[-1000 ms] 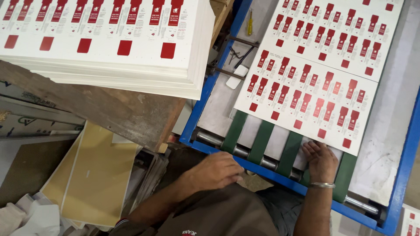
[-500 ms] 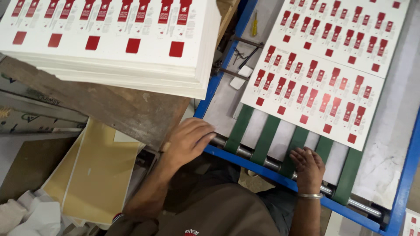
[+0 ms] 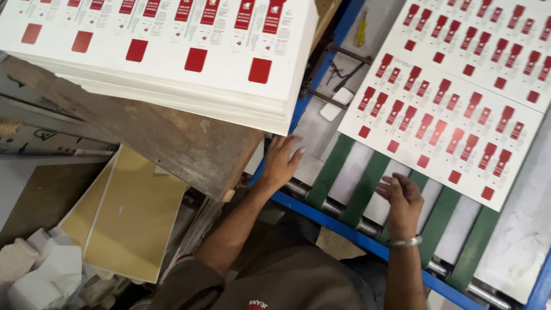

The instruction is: The person repeatedly picks up sheets of printed paper from a stack on the left and places them onto a conveyor belt system on the right. The sheets feature a repeating pattern of red lipstick tube graphics. The person maintains a steady rhythm, feeding the sheets one by one into the machine throughout the clip.

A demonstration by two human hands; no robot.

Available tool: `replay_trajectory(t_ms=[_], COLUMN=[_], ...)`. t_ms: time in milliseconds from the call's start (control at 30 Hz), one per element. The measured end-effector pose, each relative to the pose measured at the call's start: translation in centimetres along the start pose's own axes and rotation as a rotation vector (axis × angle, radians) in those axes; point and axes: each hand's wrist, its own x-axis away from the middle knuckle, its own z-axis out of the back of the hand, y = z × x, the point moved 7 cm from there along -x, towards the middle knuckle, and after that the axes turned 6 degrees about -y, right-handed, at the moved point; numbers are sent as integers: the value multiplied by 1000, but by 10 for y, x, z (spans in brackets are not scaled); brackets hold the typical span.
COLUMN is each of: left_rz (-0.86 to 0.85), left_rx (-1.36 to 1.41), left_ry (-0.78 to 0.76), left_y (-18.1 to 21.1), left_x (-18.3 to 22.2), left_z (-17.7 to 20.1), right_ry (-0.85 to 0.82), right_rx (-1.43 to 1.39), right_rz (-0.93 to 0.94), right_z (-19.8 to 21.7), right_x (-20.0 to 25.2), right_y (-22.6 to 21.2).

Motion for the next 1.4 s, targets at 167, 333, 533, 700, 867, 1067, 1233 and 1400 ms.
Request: replay_trajectory(t_ms=[167, 333, 533, 700, 867, 1067, 1233, 1400], left_rz=[102, 157, 75, 26, -5, -19, -36, -38], left_rx=[26, -234, -363, -381, -382, -379, -369, -370], left_ry=[126, 328, 280, 189, 145, 139, 130, 136], left_y=[-44, -62, -56, -52, -54, -56, -51, -50], left_x=[-58, -102, -129, -141, -138, -142, -142, -140], left_z=[-35, -45, -29, -24, -19, -25, -28, -20], right_ry=[-81, -113, -113, -124, -138, -217, -306, -317], right_rx=[266, 810, 1034, 1169, 1361, 1426, 1363, 1310], right_rz=[150, 595, 746, 758, 694, 816, 990, 932], right_z=[-53, -132, -229, -287, -309, -312, -308, -301], right_x=[-64, -158, -271, -337, -368, -366, -341, -331], right_y=[-27, -69, -78, -59, -26, -25, -48, -65])
